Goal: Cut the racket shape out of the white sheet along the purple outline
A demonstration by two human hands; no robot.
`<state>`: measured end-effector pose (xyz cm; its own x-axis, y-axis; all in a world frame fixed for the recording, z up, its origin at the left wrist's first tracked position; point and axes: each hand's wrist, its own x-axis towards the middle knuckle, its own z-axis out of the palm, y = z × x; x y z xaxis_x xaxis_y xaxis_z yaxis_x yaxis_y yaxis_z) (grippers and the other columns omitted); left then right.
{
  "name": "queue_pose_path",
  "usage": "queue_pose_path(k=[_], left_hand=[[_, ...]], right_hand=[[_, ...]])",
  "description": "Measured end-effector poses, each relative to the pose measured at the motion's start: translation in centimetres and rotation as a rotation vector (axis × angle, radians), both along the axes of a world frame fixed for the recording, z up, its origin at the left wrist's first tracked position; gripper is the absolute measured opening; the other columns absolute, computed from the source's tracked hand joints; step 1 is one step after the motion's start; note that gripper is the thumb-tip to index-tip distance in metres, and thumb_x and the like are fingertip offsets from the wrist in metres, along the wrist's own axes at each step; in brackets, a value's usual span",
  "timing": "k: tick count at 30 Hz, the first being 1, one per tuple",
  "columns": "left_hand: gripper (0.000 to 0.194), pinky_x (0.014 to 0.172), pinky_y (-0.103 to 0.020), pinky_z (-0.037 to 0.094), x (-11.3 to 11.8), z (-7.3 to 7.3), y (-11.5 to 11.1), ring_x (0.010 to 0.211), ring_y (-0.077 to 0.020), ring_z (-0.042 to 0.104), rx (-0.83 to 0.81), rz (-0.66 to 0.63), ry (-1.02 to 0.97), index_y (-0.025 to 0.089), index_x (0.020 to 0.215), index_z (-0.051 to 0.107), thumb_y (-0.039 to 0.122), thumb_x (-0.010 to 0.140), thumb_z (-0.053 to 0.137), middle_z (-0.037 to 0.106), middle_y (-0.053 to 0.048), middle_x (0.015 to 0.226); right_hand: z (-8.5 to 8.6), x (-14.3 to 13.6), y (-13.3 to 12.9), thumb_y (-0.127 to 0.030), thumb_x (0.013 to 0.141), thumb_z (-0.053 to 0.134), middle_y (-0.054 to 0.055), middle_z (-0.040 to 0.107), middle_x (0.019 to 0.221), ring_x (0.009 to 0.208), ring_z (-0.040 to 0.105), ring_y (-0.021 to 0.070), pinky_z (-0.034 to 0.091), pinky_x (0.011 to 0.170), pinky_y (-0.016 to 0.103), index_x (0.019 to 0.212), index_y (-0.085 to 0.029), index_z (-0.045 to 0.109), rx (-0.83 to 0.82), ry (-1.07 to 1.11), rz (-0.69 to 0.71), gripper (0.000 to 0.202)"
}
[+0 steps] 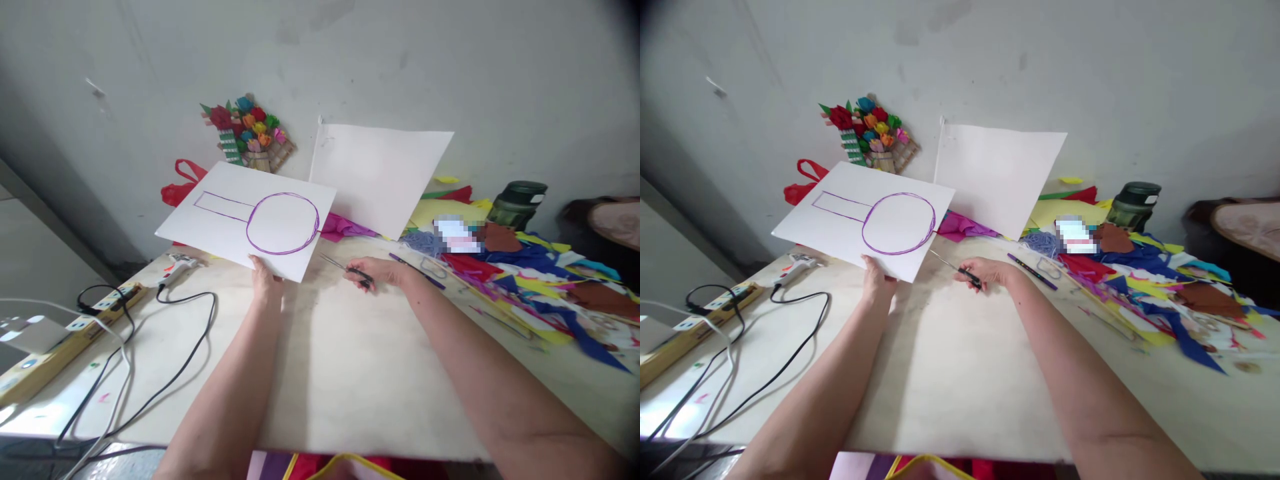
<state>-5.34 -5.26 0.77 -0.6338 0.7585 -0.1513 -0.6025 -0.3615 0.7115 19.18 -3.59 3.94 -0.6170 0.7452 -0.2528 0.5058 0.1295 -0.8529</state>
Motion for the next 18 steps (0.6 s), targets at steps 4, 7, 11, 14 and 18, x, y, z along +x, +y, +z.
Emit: queue_pose_path(k=[4,7,11,14,18], left_hand=[[0.054,0.079,-0.03,0.049,0.1,-0.1,0.1,0.111,-0.0188,0.052,0.018,-0.007,-0.024,0.026,0.124,0.045,0.057,0.079,0.042,0.049,-0.008,0.129],[0.055,0.079,-0.031,0.049,0.1,-0.3,0.3,0.11,-0.0198,0.053,0.012,-0.018,-0.031,0.025,0.124,0.045,0.057,0.078,0.043,0.049,-0.009,0.128],[0.059,0.079,-0.035,0.05,0.3,-0.6,0.4,0.108,-0.0218,0.054,0.014,-0.049,-0.042,0.023,0.123,0.045,0.058,0.076,0.044,0.052,-0.011,0.125],[0.058,0.081,-0.037,0.049,0.6,-0.7,0.6,0.108,-0.0228,0.054,0.045,-0.071,-0.033,0.022,0.123,0.046,0.057,0.077,0.044,0.052,-0.011,0.124],[0.058,0.084,-0.037,0.047,1.0,-0.6,0.6,0.109,-0.0228,0.053,0.079,-0.083,-0.038,0.02,0.123,0.046,0.055,0.077,0.046,0.052,-0.011,0.124]], right_hand=[[-0.5,-1.2,-0.2,-0.043,0.07,0.06,-0.003,0.054,0.054,0.041,0.05,0.0078,0.033,0.032,0.017,0.077,-0.017,0.049,-0.007,0.053,0.011,0.029],[-1.0,-2.2,-0.3,-0.046,0.069,0.061,-0.003,0.054,0.056,0.043,0.054,0.0094,0.032,0.032,0.016,0.078,-0.018,0.048,-0.012,0.099,0.009,0.033],[-1.3,-3.1,-0.6,-0.049,0.066,0.063,-0.003,0.054,0.056,0.041,0.051,0.0077,0.033,0.033,0.016,0.08,-0.017,0.05,0.023,0.128,-0.004,0.037],[-1.4,-3.4,-0.7,-0.05,0.065,0.064,-0.003,0.054,0.058,0.042,0.05,0.0063,0.033,0.033,0.015,0.081,-0.018,0.051,0.05,0.15,-0.007,0.039],[-1.8,-3.6,-0.7,-0.048,0.066,0.063,-0.004,0.053,0.058,0.042,0.048,0.0052,0.032,0.033,0.015,0.082,-0.018,0.051,0.046,0.173,-0.019,0.037]])
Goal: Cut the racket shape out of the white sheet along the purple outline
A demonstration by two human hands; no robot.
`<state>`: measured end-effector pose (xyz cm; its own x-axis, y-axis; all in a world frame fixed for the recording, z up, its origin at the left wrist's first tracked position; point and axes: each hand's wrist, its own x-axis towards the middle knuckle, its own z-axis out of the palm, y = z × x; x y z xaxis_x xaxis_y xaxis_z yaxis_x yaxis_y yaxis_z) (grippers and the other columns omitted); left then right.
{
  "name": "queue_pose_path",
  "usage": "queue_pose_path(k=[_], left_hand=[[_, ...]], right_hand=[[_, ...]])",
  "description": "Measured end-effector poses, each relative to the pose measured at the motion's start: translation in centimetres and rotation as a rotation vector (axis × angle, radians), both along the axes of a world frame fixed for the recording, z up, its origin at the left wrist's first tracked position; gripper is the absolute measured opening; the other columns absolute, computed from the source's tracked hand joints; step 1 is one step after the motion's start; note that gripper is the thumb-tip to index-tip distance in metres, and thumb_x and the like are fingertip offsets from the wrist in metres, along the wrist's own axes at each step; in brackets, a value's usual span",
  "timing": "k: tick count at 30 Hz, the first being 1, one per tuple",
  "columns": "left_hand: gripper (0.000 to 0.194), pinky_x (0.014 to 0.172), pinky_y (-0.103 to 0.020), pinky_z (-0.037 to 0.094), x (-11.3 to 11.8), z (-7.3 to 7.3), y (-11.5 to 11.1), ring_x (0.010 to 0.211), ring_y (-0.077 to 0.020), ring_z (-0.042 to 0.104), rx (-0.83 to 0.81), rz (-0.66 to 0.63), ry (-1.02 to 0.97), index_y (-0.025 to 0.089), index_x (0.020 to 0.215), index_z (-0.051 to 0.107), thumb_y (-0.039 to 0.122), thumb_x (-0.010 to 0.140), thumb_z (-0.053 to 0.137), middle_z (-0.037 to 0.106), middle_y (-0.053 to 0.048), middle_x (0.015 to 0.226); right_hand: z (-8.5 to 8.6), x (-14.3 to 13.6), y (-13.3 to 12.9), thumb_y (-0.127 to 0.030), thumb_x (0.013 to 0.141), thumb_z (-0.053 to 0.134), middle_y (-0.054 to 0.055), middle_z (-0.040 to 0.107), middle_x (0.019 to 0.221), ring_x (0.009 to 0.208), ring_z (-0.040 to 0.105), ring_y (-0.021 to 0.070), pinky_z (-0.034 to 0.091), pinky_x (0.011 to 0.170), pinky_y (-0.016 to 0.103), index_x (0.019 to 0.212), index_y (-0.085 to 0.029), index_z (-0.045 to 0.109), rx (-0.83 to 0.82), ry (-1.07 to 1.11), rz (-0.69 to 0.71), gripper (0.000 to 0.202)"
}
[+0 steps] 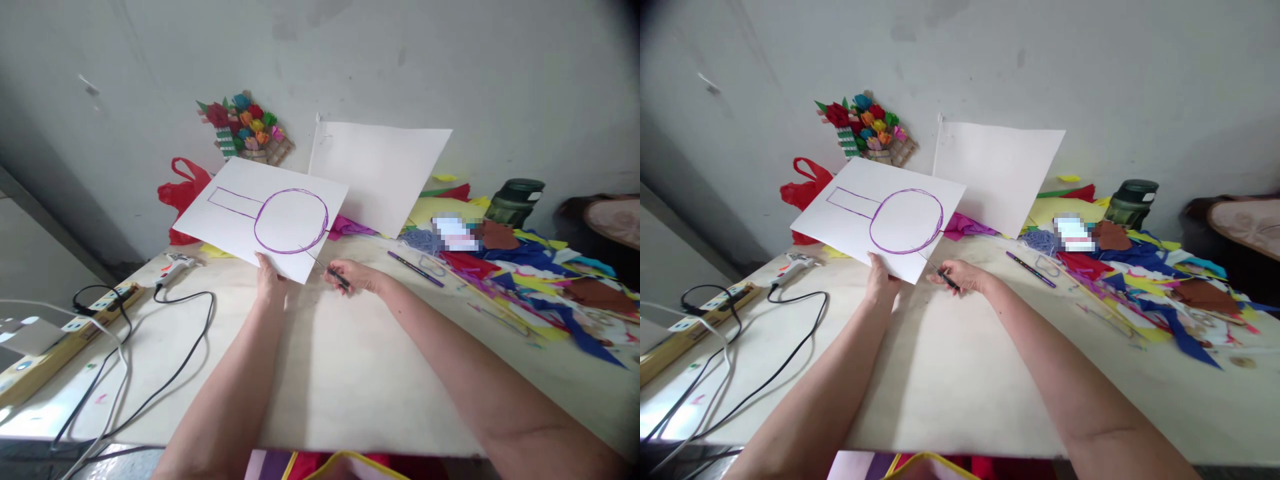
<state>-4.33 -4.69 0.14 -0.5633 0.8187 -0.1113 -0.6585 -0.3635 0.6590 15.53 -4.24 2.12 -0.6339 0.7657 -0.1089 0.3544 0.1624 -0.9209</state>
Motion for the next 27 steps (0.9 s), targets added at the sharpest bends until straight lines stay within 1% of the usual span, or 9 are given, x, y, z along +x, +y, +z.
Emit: queue_pose_path(k=[3,6,8,12,15,17,22,27], left_hand=[[0.059,0.085,-0.038,0.047,0.2,0.1,-0.1,0.108,-0.0234,0.054,0.009,0.004,-0.003,0.02,0.123,0.046,0.055,0.075,0.049,0.052,-0.012,0.124],[0.059,0.085,-0.039,0.047,0.2,0.1,-0.1,0.108,-0.0239,0.054,0.001,0.003,-0.003,0.02,0.123,0.046,0.054,0.075,0.051,0.053,-0.011,0.123],[0.058,0.085,-0.039,0.046,0.2,0.1,-0.1,0.109,-0.0237,0.053,0.003,-0.002,-0.008,0.021,0.123,0.046,0.053,0.075,0.052,0.053,-0.011,0.124],[0.055,0.086,-0.036,0.046,0.1,0.1,0.0,0.109,-0.0226,0.053,0.02,0.004,-0.017,0.021,0.122,0.047,0.051,0.076,0.052,0.051,-0.011,0.126],[0.054,0.085,-0.037,0.047,0.1,0.1,0.1,0.109,-0.0228,0.053,0.023,0.008,-0.013,0.022,0.122,0.047,0.05,0.076,0.052,0.052,-0.01,0.125],[0.055,0.085,-0.038,0.047,0.0,0.1,0.1,0.108,-0.0232,0.053,0.023,0.004,-0.006,0.022,0.122,0.047,0.051,0.076,0.053,0.052,-0.01,0.125],[0.056,0.085,-0.037,0.047,-0.3,-0.1,0.3,0.108,-0.0229,0.053,0.013,0.01,0.001,0.02,0.121,0.048,0.051,0.074,0.054,0.051,-0.011,0.125],[0.053,0.085,-0.036,0.047,0.2,-0.1,-0.1,0.109,-0.0221,0.053,0.055,-0.006,0.044,0.02,0.119,0.049,0.047,0.075,0.056,0.053,-0.01,0.123]], right_hand=[[-0.4,-0.2,0.1,-0.045,0.063,0.067,-0.006,0.05,0.056,0.04,0.044,0.0046,0.03,0.033,0.015,0.081,-0.018,0.05,0.003,0.025,-0.019,0.036],[-0.8,-0.4,0.1,-0.038,0.057,0.072,-0.008,0.045,0.053,0.042,0.04,0.0041,0.033,0.036,0.016,0.077,-0.018,0.049,0.009,0.106,-0.032,0.037],[-0.9,-0.5,0.1,-0.036,0.054,0.074,-0.008,0.044,0.053,0.044,0.039,0.0046,0.035,0.038,0.017,0.075,-0.018,0.049,0.003,0.156,-0.035,0.037],[-1.0,-0.4,0.2,-0.035,0.051,0.075,-0.008,0.045,0.053,0.044,0.037,0.0046,0.029,0.037,0.018,0.072,-0.017,0.049,0.012,0.207,-0.051,0.038],[-1.2,-0.3,0.2,-0.036,0.048,0.076,-0.008,0.046,0.051,0.043,0.035,0.0042,0.026,0.036,0.018,0.073,-0.016,0.049,0.026,0.221,-0.066,0.042],[-1.3,-0.2,0.3,-0.039,0.049,0.075,-0.008,0.046,0.051,0.043,0.035,0.0045,0.025,0.036,0.018,0.074,-0.016,0.05,0.043,0.228,-0.056,0.043],[-1.7,0.1,0.5,-0.039,0.051,0.074,-0.01,0.037,0.048,0.044,0.033,0.0044,0.026,0.04,0.019,0.073,-0.015,0.05,0.105,0.234,-0.042,0.04],[-1.4,0.3,0.4,-0.039,0.054,0.073,-0.009,0.038,0.052,0.046,0.032,0.0037,0.024,0.042,0.018,0.073,-0.015,0.05,0.115,0.197,-0.04,0.038]])
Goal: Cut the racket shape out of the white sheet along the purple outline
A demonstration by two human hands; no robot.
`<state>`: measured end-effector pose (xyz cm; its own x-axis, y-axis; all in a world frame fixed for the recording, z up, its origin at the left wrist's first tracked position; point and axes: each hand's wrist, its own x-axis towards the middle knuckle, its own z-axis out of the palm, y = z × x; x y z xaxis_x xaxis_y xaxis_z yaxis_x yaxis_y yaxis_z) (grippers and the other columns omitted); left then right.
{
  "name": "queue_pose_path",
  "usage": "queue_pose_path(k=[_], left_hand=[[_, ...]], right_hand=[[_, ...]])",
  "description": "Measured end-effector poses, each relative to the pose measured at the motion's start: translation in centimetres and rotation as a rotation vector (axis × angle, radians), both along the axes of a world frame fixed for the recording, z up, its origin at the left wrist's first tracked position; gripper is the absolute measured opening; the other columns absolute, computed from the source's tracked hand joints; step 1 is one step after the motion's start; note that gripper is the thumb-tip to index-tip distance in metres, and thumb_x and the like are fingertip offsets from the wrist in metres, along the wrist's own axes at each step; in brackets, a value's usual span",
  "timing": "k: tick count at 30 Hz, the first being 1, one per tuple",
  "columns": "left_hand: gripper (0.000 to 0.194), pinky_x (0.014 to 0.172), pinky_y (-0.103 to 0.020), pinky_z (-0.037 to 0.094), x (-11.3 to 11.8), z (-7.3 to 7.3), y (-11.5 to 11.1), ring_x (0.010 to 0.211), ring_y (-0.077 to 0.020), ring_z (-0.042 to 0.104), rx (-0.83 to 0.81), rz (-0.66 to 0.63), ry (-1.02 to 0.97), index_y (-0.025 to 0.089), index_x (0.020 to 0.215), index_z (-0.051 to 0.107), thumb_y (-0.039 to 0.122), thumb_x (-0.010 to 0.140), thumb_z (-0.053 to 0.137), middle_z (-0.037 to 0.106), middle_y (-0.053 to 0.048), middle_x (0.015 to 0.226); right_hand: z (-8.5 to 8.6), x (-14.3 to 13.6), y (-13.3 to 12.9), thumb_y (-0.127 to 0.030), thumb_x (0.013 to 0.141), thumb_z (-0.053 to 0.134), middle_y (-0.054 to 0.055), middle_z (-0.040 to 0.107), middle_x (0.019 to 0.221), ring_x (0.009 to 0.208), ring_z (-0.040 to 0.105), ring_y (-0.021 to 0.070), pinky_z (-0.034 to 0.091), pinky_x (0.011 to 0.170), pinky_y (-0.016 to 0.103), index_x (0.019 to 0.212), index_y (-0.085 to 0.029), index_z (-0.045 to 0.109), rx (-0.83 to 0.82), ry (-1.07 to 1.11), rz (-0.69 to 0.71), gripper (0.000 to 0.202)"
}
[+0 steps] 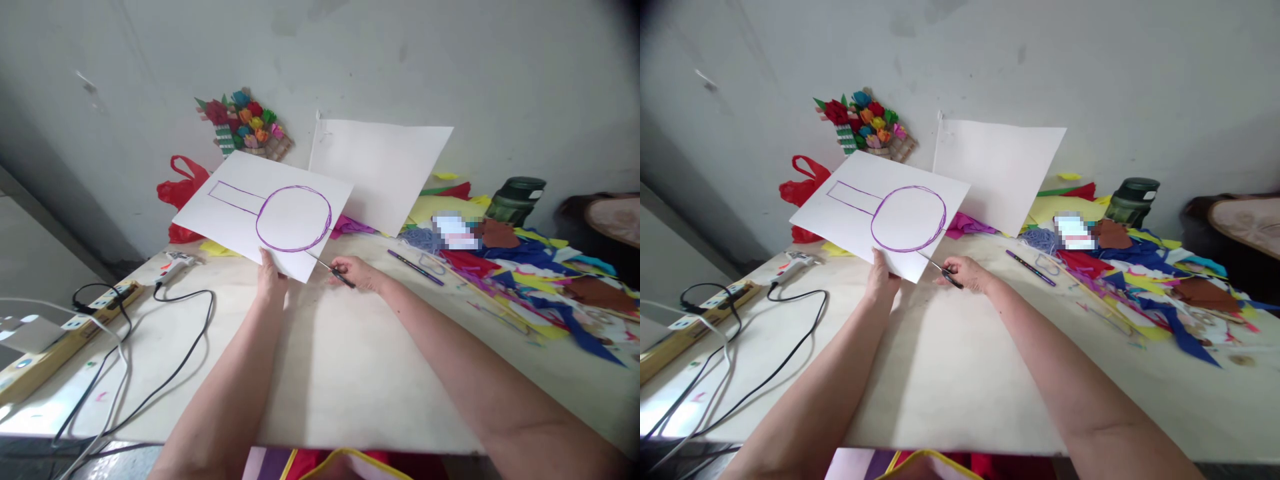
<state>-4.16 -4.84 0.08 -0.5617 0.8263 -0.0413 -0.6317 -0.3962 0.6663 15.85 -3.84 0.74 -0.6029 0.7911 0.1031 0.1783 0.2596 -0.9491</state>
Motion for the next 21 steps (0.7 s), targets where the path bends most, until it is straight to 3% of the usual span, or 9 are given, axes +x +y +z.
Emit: queue_pose_path(k=[8,13,21], left_hand=[[0.051,0.085,-0.036,0.048,1.3,0.5,-0.7,0.102,-0.0225,0.058,0.003,-0.034,0.007,0.018,0.118,0.05,0.046,0.076,0.055,0.06,-0.012,0.113],[0.051,0.086,-0.035,0.047,1.2,0.4,-0.7,0.103,-0.0222,0.057,-0.01,-0.036,-0.019,0.017,0.118,0.05,0.044,0.076,0.056,0.061,-0.012,0.112],[0.049,0.089,-0.035,0.045,0.9,0.4,-0.6,0.108,-0.0216,0.054,0.041,-0.035,-0.034,0.018,0.119,0.05,0.042,0.077,0.056,0.057,-0.01,0.119]], right_hand=[[0.7,0.0,-0.3,-0.046,0.059,0.068,-0.007,0.042,0.053,0.045,0.036,0.0057,0.027,0.041,0.02,0.072,-0.017,0.049,-0.05,-0.105,0.012,0.037],[0.6,-0.1,-0.3,-0.042,0.051,0.074,-0.008,0.037,0.054,0.05,0.035,0.0052,0.025,0.044,0.019,0.067,-0.016,0.049,-0.025,-0.057,0.01,0.039],[-0.1,-0.2,0.2,-0.045,0.049,0.073,-0.006,0.038,0.052,0.052,0.038,0.0074,0.029,0.049,0.022,0.065,-0.014,0.055,0.053,-0.02,0.013,0.039]])
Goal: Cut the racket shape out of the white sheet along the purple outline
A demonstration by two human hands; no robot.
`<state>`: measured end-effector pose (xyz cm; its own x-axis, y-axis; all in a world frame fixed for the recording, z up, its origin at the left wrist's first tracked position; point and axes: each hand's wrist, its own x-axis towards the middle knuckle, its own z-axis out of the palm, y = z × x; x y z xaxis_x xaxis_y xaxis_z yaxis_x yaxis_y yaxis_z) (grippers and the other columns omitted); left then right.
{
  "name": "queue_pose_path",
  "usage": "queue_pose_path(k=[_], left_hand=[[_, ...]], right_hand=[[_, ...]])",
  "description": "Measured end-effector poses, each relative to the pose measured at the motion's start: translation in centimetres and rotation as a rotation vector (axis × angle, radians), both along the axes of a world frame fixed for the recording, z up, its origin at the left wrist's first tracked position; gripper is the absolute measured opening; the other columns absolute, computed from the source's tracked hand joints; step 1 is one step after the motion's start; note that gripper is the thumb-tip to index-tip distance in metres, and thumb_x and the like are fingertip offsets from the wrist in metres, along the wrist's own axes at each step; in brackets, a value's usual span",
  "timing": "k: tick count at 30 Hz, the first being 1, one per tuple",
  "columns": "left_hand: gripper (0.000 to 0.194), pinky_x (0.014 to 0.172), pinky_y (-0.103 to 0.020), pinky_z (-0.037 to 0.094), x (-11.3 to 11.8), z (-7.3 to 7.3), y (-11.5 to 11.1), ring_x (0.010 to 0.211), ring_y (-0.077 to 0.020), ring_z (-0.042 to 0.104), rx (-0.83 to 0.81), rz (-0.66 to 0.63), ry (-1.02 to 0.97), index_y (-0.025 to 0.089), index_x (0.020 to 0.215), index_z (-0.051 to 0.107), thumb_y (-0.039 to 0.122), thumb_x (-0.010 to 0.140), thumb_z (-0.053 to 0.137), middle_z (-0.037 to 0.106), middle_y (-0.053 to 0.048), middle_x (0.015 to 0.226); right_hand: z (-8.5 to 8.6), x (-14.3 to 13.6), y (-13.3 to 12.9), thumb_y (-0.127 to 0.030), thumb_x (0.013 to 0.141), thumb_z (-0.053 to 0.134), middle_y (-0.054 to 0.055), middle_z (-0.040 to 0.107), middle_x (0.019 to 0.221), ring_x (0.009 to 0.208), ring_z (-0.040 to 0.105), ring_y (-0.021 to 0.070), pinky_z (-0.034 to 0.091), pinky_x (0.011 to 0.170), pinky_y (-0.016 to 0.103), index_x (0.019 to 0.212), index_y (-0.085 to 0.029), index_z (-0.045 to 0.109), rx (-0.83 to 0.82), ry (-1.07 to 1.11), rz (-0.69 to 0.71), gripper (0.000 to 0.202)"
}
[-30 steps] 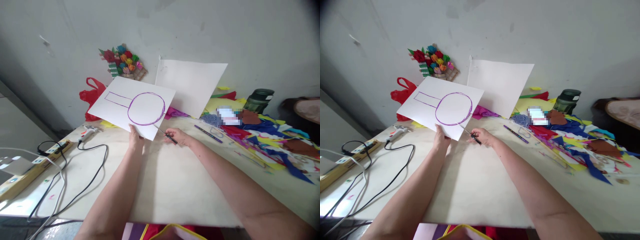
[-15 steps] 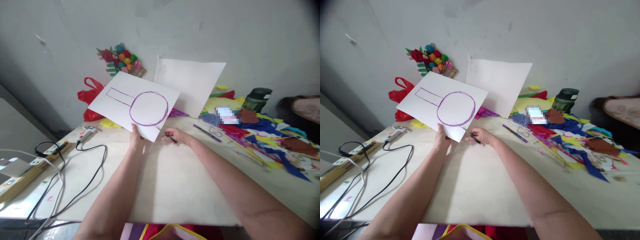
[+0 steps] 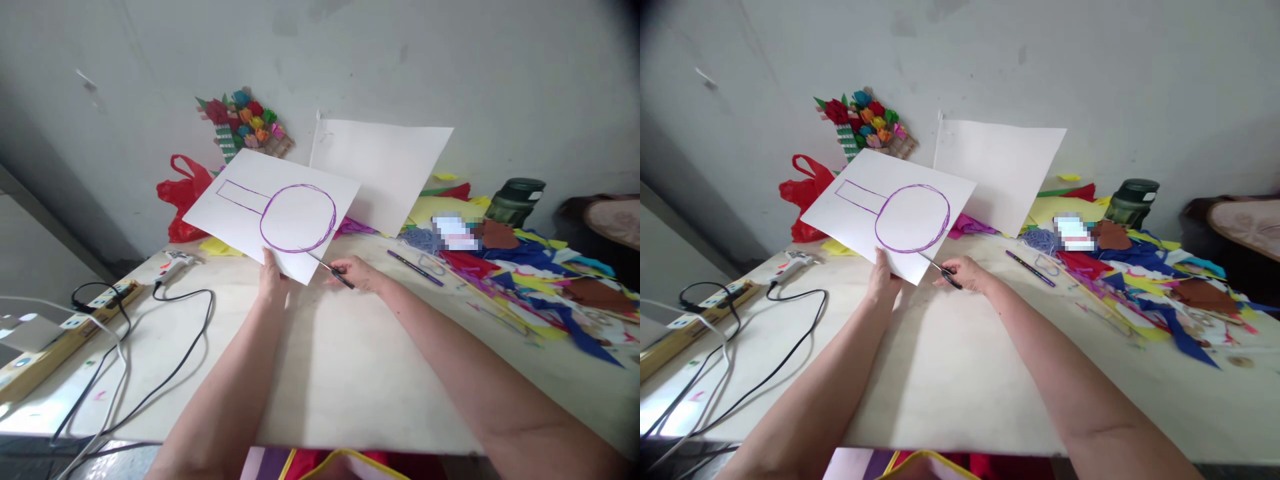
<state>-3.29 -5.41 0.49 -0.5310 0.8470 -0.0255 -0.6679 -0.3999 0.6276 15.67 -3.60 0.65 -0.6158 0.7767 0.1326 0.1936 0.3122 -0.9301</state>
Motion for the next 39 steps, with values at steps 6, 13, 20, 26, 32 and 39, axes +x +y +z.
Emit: queue_pose_path(k=[6,13,20,26,32,39], left_hand=[[0.05,0.089,-0.036,0.045,-0.2,-0.1,0.2,0.109,-0.022,0.053,-0.051,-0.001,-0.019,0.018,0.119,0.05,0.043,0.076,0.056,0.057,-0.012,0.119],[0.049,0.088,-0.037,0.045,0.4,-0.2,0.1,0.108,-0.0234,0.054,-0.056,-0.014,0.002,0.017,0.117,0.051,0.042,0.075,0.058,0.058,-0.012,0.117],[0.049,0.087,-0.041,0.046,1.0,-0.7,0.4,0.107,-0.0252,0.054,-0.065,-0.041,0.004,0.016,0.115,0.051,0.041,0.074,0.06,0.058,-0.013,0.116],[0.048,0.089,-0.04,0.045,0.8,-0.7,0.4,0.108,-0.0254,0.053,-0.019,-0.062,0.014,0.017,0.114,0.053,0.042,0.074,0.06,0.056,-0.013,0.12],[0.05,0.09,-0.039,0.044,0.9,0.0,-0.1,0.109,-0.024,0.053,-0.059,-0.052,-0.032,0.017,0.119,0.049,0.04,0.076,0.058,0.057,-0.012,0.119],[0.053,0.088,-0.04,0.046,0.8,0.0,-0.1,0.108,-0.0249,0.054,-0.062,-0.061,-0.02,0.018,0.12,0.048,0.042,0.074,0.059,0.057,-0.012,0.119]], right_hand=[[-0.2,0.2,0.3,-0.042,0.049,0.074,-0.005,0.045,0.057,0.055,0.042,0.0089,0.035,0.054,0.024,0.093,-0.012,0.064,-0.018,0.046,0.027,0.054],[1.0,0.3,-0.8,-0.039,0.054,0.073,-0.009,0.036,0.054,0.05,0.032,0.0051,0.029,0.049,0.021,0.104,-0.013,0.06,-0.028,0.006,-0.028,0.058],[1.2,0.1,-0.7,-0.041,0.053,0.073,-0.007,0.044,0.056,0.05,0.037,0.0058,0.029,0.048,0.021,0.091,-0.012,0.062,-0.129,-0.004,0.035,0.049],[1.5,0.4,-0.9,-0.038,0.048,0.076,-0.006,0.045,0.059,0.056,0.04,0.0073,0.03,0.053,0.022,0.093,-0.013,0.062,-0.123,0.054,0.02,0.053],[1.2,0.5,-0.4,-0.04,0.047,0.075,-0.009,0.037,0.055,0.053,0.033,0.0061,0.026,0.051,0.022,0.089,-0.014,0.061,-0.076,0.049,-0.001,0.052],[0.3,0.5,0.2,-0.039,0.049,0.075,-0.01,0.027,0.051,0.049,0.025,0.0054,0.02,0.047,0.021,0.093,-0.015,0.061,-0.034,0.039,-0.027,0.051]])
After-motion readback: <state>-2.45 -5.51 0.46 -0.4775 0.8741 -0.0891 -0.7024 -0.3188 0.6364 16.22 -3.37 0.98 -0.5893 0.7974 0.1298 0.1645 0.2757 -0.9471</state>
